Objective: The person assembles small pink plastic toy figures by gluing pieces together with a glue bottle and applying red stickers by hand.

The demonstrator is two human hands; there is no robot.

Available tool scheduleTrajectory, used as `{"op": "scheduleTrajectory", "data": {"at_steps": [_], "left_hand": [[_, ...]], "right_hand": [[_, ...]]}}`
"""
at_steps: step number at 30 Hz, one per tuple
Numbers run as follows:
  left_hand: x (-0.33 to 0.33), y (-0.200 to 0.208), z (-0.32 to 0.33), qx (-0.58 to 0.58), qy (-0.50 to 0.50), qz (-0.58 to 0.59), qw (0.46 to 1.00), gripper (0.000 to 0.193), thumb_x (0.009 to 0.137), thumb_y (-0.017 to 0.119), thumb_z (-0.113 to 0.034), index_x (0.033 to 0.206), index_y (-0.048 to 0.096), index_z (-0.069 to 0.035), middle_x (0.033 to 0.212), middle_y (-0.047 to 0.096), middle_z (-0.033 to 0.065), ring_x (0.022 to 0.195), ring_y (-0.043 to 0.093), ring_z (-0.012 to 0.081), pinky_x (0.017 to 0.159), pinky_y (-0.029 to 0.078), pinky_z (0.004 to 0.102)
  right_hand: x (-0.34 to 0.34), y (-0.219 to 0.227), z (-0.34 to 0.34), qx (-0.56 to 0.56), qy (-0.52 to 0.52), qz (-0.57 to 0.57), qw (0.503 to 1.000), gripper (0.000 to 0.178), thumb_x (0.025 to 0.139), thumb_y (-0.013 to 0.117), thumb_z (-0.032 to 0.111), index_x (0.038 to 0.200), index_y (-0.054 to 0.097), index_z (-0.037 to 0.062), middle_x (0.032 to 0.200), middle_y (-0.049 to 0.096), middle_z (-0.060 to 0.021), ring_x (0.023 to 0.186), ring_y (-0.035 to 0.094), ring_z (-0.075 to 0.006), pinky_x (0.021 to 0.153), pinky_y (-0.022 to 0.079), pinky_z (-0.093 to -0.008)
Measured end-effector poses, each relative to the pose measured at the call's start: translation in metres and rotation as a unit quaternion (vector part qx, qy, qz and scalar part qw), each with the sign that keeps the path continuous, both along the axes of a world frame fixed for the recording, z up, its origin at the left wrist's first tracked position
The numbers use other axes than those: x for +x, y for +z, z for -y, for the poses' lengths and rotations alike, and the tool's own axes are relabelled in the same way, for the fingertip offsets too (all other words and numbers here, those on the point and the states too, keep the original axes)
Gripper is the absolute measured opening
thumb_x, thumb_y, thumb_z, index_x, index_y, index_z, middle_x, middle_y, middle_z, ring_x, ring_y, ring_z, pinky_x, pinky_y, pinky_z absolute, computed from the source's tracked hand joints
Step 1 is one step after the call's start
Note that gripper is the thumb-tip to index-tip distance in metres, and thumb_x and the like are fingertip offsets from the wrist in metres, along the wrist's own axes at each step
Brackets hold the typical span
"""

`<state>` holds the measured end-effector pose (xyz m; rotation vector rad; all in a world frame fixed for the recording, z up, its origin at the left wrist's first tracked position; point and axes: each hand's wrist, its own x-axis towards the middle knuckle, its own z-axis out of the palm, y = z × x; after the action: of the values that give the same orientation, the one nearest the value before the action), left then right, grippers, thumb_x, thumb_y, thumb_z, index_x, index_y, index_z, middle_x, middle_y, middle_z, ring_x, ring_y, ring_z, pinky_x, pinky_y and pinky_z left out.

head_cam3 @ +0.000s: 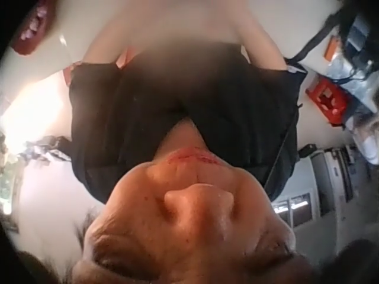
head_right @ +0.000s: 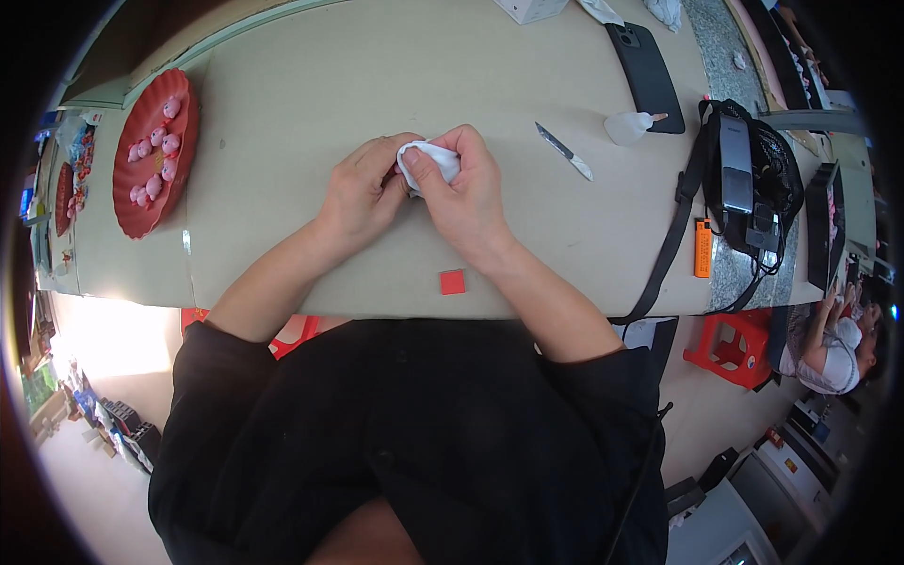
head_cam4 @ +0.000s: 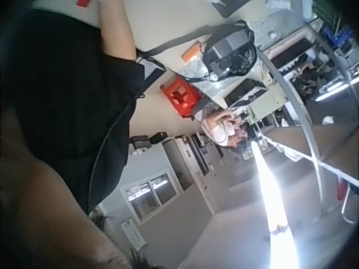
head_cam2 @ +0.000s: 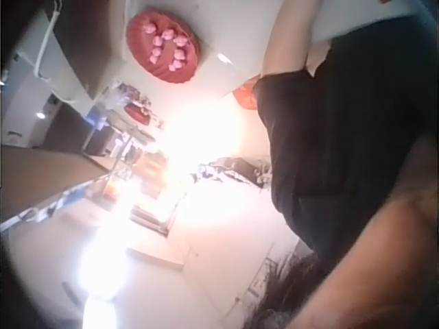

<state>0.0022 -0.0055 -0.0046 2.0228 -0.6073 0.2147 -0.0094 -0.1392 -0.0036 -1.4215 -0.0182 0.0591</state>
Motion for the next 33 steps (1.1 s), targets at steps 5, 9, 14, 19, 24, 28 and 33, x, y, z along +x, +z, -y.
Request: {"op": "scheduleTrajectory", "data": {"at_steps": [5, 9, 14, 19, 24, 28, 33], "left_hand": [[0.002, 0.001, -0.001, -0.010, 0.000, -0.028, 1.000, 0.030, 0.072, 0.058, 0.005, 0.101, 0.055, -0.002, 0.079, 0.056, 0.0093, 0.066, 0.055, 0.0181, 0.057, 0.045, 0.0270], [0.001, 0.001, -0.001, -0.017, 0.003, -0.041, 0.999, 0.030, 0.072, 0.061, 0.003, 0.101, 0.055, -0.001, 0.078, 0.056, 0.0094, 0.066, 0.055, 0.0181, 0.058, 0.045, 0.0271], [0.000, 0.003, -0.001, -0.028, -0.003, -0.072, 0.997, 0.027, 0.076, 0.061, -0.002, 0.103, 0.054, 0.000, 0.080, 0.056, 0.0078, 0.068, 0.056, 0.0155, 0.062, 0.047, 0.0254], [0.002, -0.004, 0.005, -0.163, -0.034, -0.112, 0.980, 0.025, 0.078, 0.059, -0.001, 0.102, 0.053, 0.001, 0.095, 0.052, 0.0093, 0.080, 0.056, 0.0158, 0.069, 0.049, 0.0251], [0.000, 0.003, 0.003, -0.136, -0.060, -0.143, 0.979, 0.030, 0.080, 0.056, 0.001, 0.109, 0.049, 0.001, 0.107, 0.044, 0.0082, 0.092, 0.052, 0.0144, 0.077, 0.048, 0.0246], [0.005, 0.013, 0.000, -0.103, -0.022, -0.124, 0.987, 0.033, 0.079, 0.058, -0.001, 0.109, 0.045, -0.001, 0.102, 0.046, 0.0074, 0.088, 0.052, 0.0141, 0.077, 0.048, 0.0253], [0.007, 0.020, 0.000, -0.052, -0.029, -0.070, 0.996, 0.030, 0.078, 0.061, -0.002, 0.104, 0.046, -0.001, 0.098, 0.047, 0.0072, 0.086, 0.052, 0.0140, 0.075, 0.048, 0.0254]], "right_hand": [[0.004, -0.002, 0.000, 0.013, -0.012, -0.008, 1.000, 0.021, 0.084, 0.056, 0.017, 0.083, 0.042, 0.0016, 0.076, 0.052, -0.0041, 0.069, 0.047, -0.0054, 0.057, 0.041, -0.0201], [0.005, -0.003, 0.003, 0.017, -0.007, -0.017, 1.000, 0.021, 0.085, 0.055, 0.018, 0.083, 0.041, 0.0015, 0.077, 0.051, -0.0044, 0.068, 0.046, -0.0052, 0.057, 0.041, -0.0195], [0.010, -0.012, 0.008, 0.012, -0.024, -0.006, 1.000, 0.022, 0.086, 0.054, 0.019, 0.085, 0.041, 0.0017, 0.078, 0.052, -0.0052, 0.066, 0.047, -0.0055, 0.055, 0.041, -0.0197], [0.016, 0.011, 0.021, 0.183, -0.007, -0.065, 0.981, 0.019, 0.086, 0.053, 0.016, 0.085, 0.041, 0.0017, 0.080, 0.053, -0.0074, 0.059, 0.051, -0.0084, 0.049, 0.044, -0.0217], [0.013, 0.012, 0.025, 0.026, -0.015, -0.009, 0.999, 0.016, 0.087, 0.050, 0.016, 0.094, 0.045, 0.0023, 0.075, 0.055, -0.0058, 0.057, 0.053, -0.0105, 0.046, 0.044, -0.0225], [0.024, 0.007, 0.048, 0.127, -0.036, -0.017, 0.991, 0.018, 0.086, 0.052, 0.014, 0.095, 0.048, -0.0004, 0.082, 0.054, -0.0071, 0.058, 0.053, -0.0109, 0.048, 0.042, -0.0216], [0.029, 0.017, 0.066, 0.306, 0.040, -0.054, 0.950, 0.019, 0.085, 0.052, 0.011, 0.098, 0.050, -0.0028, 0.084, 0.054, -0.0070, 0.073, 0.051, -0.0098, 0.059, 0.040, -0.0207]]}}
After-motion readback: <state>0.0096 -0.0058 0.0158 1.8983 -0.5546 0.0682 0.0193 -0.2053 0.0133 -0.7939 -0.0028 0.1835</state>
